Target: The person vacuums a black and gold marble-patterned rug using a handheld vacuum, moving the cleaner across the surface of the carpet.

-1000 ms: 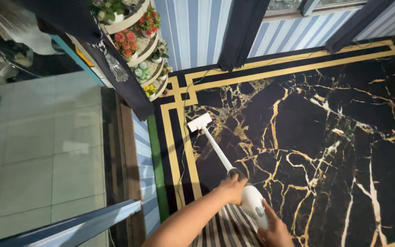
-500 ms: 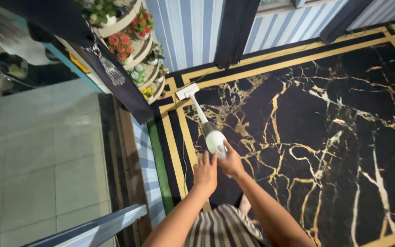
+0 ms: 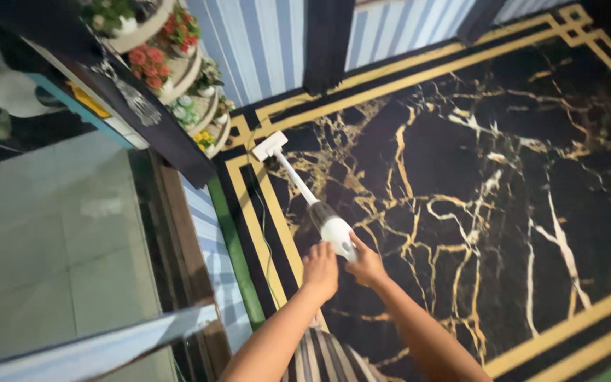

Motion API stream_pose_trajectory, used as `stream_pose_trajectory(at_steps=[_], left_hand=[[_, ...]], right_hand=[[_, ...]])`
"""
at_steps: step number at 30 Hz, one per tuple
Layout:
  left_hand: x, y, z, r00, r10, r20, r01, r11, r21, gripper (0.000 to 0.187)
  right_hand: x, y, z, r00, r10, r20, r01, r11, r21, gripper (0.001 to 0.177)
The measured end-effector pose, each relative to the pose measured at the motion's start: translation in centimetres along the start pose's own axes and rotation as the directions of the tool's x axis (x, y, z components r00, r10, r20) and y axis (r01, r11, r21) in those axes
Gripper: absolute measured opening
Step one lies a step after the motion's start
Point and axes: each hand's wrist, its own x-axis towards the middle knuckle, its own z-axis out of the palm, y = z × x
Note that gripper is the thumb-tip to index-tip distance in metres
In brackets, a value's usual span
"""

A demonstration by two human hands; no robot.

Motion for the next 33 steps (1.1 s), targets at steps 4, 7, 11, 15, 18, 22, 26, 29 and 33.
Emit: stream_pose_trajectory(at_steps=[4, 7, 11, 15, 18, 22, 26, 29, 33], left_hand=[[-3.0, 5.9, 1.6, 0.952, 0.294, 0.085, -0.294, 0.956, -0.016, 0.092], [-6.9, 11.4, 2.1, 0.838, 0.495, 0.230, -0.489, 0.868, -0.088, 0.121], [-13.0, 17.8, 4.8, 0.667, 0.689, 0.282, -0.669, 0.721, -0.180, 0.124], [-18.3, 21.0, 8.7, 0.465, 0.833, 0.301, -0.790, 0.543, -0.284, 0.121], [-20.3, 20.7, 11.3, 0.359, 0.840, 0.406, -0.818, 0.493, -0.297, 0.119], [-19.8, 16.0, 13.5, 0.343, 0.775, 0.531, -0.847, 0.499, -0.181, 0.111], [-14.8, 10.9, 11.4, 0.500, 0.656, 0.565, -0.802, 0.598, 0.016, 0.114], [-11.2, 7.5, 8.3, 0.745, 0.493, 0.449, -0.602, 0.787, 0.134, 0.092], [-6.9, 3.0, 3.8, 0.876, 0.411, 0.253, -0.454, 0.880, 0.142, 0.097]], right_hand=[[-11.6, 4.1, -5.2, 0.988, 0.118, 0.101, -0.125, 0.990, 0.063, 0.098], [-22.0, 4.0, -10.9, 0.993, -0.086, 0.083, 0.100, 0.980, -0.174, 0.104], [-35.4, 3.3, -15.4, 0.890, 0.452, 0.055, -0.423, 0.867, -0.264, 0.096], [-45.1, 7.5, -14.5, 0.935, 0.353, -0.035, -0.355, 0.930, -0.092, 0.086], [-47.0, 10.6, -8.2, 0.972, 0.152, -0.182, -0.114, 0.973, 0.201, 0.088], [-45.1, 9.5, -1.6, 0.909, 0.378, -0.176, -0.365, 0.925, 0.101, 0.078], [-37.6, 5.9, 1.9, 0.901, 0.389, -0.194, -0.365, 0.919, 0.148, 0.078], [-30.3, 4.7, 3.1, 0.934, 0.130, -0.333, -0.125, 0.991, 0.035, 0.069], [-21.5, 0.5, 3.5, 0.927, 0.118, -0.356, -0.152, 0.986, -0.069, 0.066]])
